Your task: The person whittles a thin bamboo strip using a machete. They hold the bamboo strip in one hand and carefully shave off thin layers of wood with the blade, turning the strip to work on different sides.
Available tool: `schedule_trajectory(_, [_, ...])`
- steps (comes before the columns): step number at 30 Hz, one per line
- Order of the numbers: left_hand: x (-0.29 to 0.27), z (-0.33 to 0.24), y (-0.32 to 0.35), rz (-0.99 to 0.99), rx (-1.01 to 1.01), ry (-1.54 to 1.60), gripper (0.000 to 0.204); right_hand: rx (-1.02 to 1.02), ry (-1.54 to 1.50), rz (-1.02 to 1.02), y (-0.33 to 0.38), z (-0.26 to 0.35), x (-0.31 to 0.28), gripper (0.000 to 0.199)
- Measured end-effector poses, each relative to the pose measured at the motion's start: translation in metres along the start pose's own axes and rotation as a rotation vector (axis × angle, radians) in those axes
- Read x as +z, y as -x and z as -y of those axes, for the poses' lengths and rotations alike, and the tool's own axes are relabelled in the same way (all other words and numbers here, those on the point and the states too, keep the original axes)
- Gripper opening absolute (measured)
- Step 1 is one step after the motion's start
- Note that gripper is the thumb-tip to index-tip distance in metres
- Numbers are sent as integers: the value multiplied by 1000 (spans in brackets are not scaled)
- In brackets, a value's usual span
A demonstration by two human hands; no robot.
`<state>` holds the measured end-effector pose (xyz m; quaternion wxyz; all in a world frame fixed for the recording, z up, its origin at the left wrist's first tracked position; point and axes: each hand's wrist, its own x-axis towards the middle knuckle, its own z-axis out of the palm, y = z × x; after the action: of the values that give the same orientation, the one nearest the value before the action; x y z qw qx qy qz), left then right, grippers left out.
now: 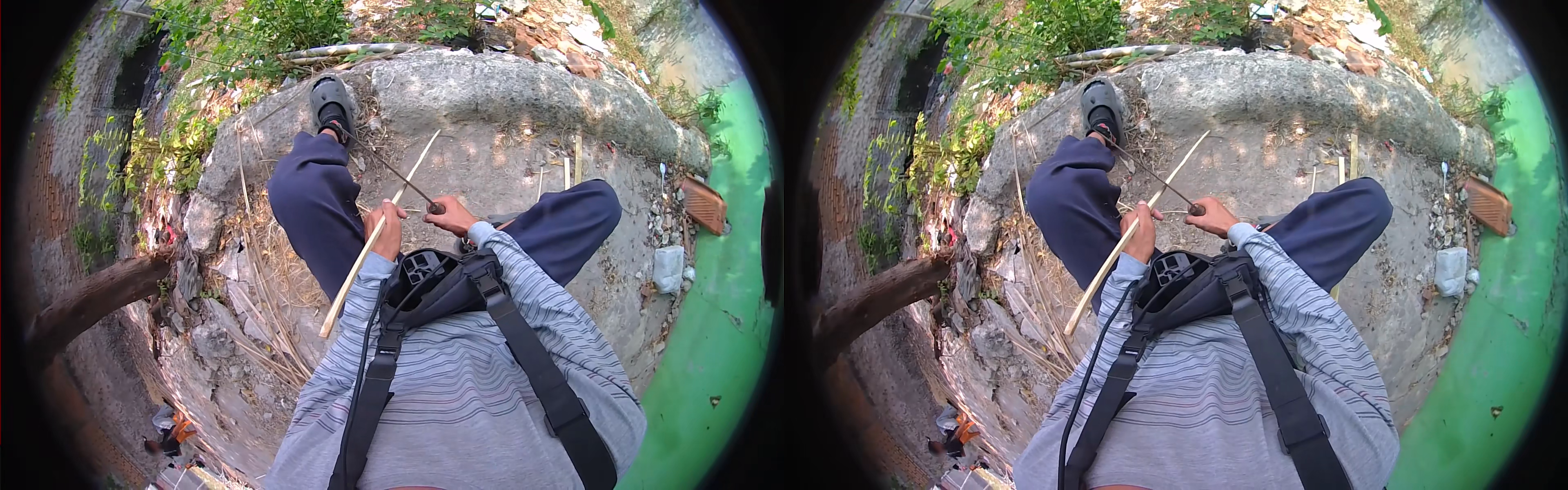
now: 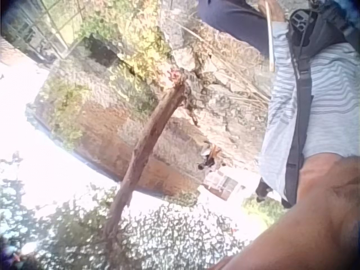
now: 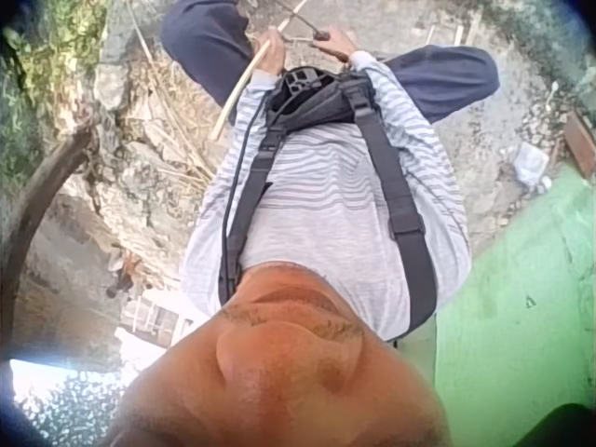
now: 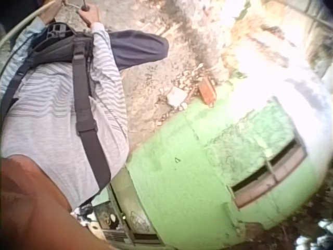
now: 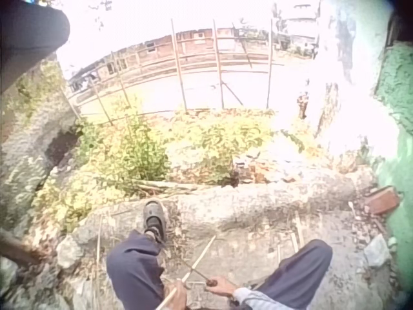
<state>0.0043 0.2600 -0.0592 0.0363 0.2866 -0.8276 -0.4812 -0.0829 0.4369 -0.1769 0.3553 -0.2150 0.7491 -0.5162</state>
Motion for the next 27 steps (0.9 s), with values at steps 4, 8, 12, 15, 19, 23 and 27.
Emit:
schedule_trajectory(4, [1,4,-2,2,-14,-14,60,-28,160,-142,1,6,9,32])
schedule_trajectory(8, [2,3,1,-14,24,-5,59,-80,329,-230,1,16,6,18])
schedule_trajectory(12, [2,1,2,3,46,-35,58,-53,373,-278,-4,11,10,17])
schedule_trajectory(15, [3,0,3,5,60,-43,57,-42,327,-294,-11,3,11,19])
schedule_trajectory(19, [3,2,2,-8,64,-45,57,-114,209,-233,-14,2,10,22])
schedule_trajectory(23, [1,-3,3,22,23,-63,57,-156,134,-207,-10,10,21,25])
schedule_trajectory(27, [0,-4,4,19,0,-51,57,-104,200,-274,-12,12,24,24])
